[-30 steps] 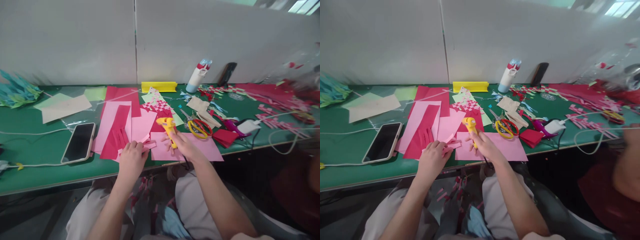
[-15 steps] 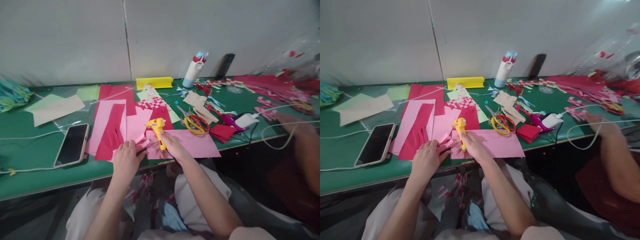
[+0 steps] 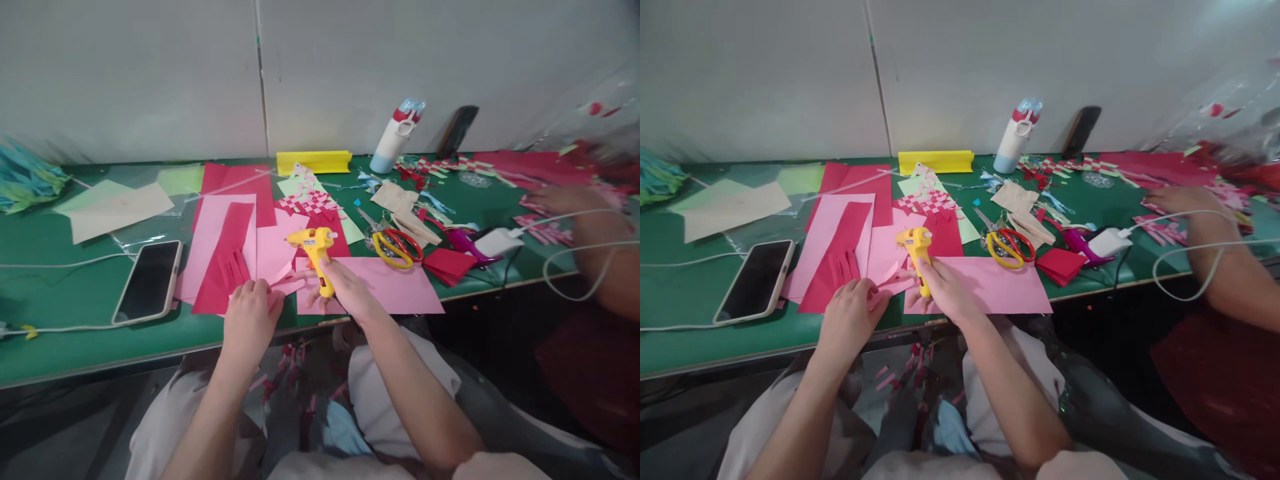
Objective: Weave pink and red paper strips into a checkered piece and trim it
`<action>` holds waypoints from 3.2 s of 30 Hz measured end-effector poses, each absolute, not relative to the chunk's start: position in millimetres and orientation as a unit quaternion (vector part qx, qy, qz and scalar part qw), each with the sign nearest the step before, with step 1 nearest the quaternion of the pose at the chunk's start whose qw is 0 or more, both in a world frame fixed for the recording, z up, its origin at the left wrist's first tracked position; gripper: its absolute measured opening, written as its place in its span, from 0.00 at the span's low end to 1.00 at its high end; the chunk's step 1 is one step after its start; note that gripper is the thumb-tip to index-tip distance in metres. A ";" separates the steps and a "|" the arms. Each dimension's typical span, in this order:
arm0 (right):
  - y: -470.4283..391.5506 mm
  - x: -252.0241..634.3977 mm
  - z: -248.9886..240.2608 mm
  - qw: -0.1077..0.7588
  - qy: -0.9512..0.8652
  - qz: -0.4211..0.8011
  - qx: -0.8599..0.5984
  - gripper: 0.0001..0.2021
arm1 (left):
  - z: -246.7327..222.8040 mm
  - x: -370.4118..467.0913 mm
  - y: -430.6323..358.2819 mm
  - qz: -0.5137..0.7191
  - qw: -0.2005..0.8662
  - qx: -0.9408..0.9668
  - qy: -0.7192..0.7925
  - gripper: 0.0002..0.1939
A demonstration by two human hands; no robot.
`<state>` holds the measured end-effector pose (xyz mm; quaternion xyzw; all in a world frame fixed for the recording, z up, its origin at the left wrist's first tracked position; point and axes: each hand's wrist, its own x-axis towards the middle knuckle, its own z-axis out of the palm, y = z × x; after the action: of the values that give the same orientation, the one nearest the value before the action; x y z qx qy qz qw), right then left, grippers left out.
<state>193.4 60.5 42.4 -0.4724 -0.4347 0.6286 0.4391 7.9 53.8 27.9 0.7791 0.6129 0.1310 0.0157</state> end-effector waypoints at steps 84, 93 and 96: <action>10.1 183.0 38.8 0.162 -0.576 0.638 -0.485 0.23 | 4.4 -45.9 50.2 0.455 0.495 0.457 0.582 0.09; 10.3 183.0 42.1 0.155 -0.573 0.634 -0.495 0.23 | 5.4 -46.1 49.8 0.458 0.501 0.451 0.580 0.09; 10.5 183.0 44.6 0.149 -0.575 0.636 -0.493 0.24 | 5.0 -46.4 50.5 0.461 0.503 0.448 0.578 0.09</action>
<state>183.0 10.5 44.6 -0.4932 -0.5746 0.6360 0.1487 -46.4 50.5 5.0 0.4476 0.5781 0.4614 0.5025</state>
